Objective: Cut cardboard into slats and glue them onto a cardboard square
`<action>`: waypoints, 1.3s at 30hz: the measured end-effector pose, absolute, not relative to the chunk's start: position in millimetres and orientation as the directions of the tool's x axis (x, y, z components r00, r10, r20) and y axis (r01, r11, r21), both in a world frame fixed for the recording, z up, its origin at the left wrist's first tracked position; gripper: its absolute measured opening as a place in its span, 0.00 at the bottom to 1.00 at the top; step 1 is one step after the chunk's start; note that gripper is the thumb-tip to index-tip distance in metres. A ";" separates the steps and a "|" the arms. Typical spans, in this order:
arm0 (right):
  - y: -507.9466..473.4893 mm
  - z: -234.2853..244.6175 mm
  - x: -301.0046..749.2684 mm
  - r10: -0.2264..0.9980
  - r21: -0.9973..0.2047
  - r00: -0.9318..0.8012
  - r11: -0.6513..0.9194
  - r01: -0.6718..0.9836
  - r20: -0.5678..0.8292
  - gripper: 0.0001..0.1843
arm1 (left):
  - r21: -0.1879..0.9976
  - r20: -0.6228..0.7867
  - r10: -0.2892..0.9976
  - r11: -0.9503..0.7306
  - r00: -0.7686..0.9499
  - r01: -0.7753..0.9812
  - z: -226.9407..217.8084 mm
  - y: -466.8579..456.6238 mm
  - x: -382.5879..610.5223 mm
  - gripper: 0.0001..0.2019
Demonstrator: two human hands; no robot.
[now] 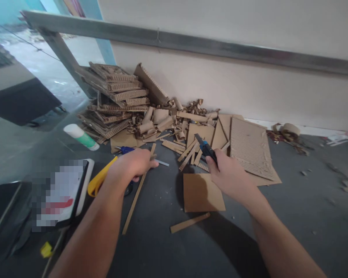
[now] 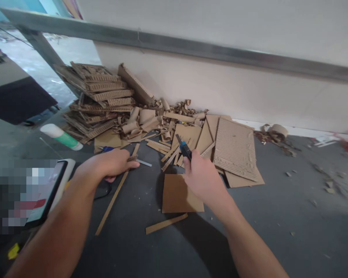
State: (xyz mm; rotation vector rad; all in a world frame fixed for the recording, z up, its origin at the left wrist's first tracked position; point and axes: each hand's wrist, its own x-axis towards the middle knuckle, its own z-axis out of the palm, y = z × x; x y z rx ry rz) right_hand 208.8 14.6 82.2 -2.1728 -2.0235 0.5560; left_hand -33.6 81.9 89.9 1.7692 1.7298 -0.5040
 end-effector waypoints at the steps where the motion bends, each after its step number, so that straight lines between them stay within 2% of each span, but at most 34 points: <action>1: 14.6 82.7 210.0 0.983 -0.338 0.037 -0.097 0.936 -0.178 0.12 | 0.114 -0.675 0.737 0.072 0.024 0.991 89.7 80.9 -31.0 0.18; 3: 13.9 84.8 210.2 0.982 -0.336 0.041 -0.102 0.936 -0.185 0.11 | 0.068 -0.673 0.740 0.073 -0.008 0.995 90.1 79.5 -25.4 0.17; 8: 11.7 89.9 207.3 0.976 -0.327 0.027 -0.099 0.940 -0.218 0.12 | -0.003 -0.544 0.838 0.042 -0.037 0.999 81.6 82.0 -22.6 0.11; 13: 12.1 86.8 209.1 0.986 -0.361 0.017 -0.077 0.929 -0.168 0.12 | 0.000 -0.490 0.871 0.006 -0.005 1.000 74.7 82.0 -25.1 0.10; 16: 12.9 84.6 210.3 0.994 -0.430 0.006 -0.052 0.901 -0.107 0.12 | 0.042 -0.486 0.871 -0.061 0.074 0.997 81.8 79.4 -22.6 0.08; 17: 12.9 84.5 210.0 0.996 -0.478 -0.001 -0.041 0.878 -0.087 0.12 | 0.081 -0.487 0.864 -0.101 0.128 0.992 86.0 78.1 -21.2 0.07; 19: 12.6 85.5 208.1 0.998 -0.619 -0.022 -0.021 0.785 -0.062 0.13 | 0.233 -0.483 0.831 -0.182 0.277 0.955 95.9 74.4 -18.4 0.10; 20: 12.1 86.1 206.3 0.997 -0.704 -0.034 -0.020 0.709 -0.063 0.15 | 0.410 -0.466 0.787 -0.213 0.404 0.887 101.0 72.1 -16.9 0.13; 21: 11.6 86.5 204.1 0.996 -0.788 -0.050 -0.028 0.615 -0.074 0.16 | 0.574 -0.444 0.753 -0.176 0.485 0.800 105.7 69.6 -15.5 0.15; 24: 9.9 84.3 196.3 0.990 -0.955 -0.101 -0.062 0.289 -0.094 0.19 | 0.813 -0.380 0.729 -0.030 0.569 0.581 114.0 62.8 -11.5 0.17; 27: 9.7 77.6 190.8 0.992 -0.997 -0.104 -0.071 0.024 -0.073 0.20 | 0.903 -0.328 0.735 0.060 0.593 0.425 112.8 59.2 -6.7 0.18; 30: 10.4 73.1 189.6 0.990 -0.989 -0.102 -0.103 -0.106 -0.092 0.20 | 0.947 -0.274 0.756 0.103 0.594 0.306 107.1 57.9 0.3 0.20; 34: 9.5 74.4 189.4 0.985 -0.983 -0.121 -0.139 -0.118 -0.125 0.21 | 0.978 -0.172 0.831 0.079 0.529 0.194 100.5 57.6 10.7 0.23; 39: 6.4 76.8 185.0 0.982 -0.983 -0.115 -0.162 -0.090 -0.151 0.21 | 0.988 -0.110 0.904 0.052 0.414 0.149 95.4 59.6 16.5 0.23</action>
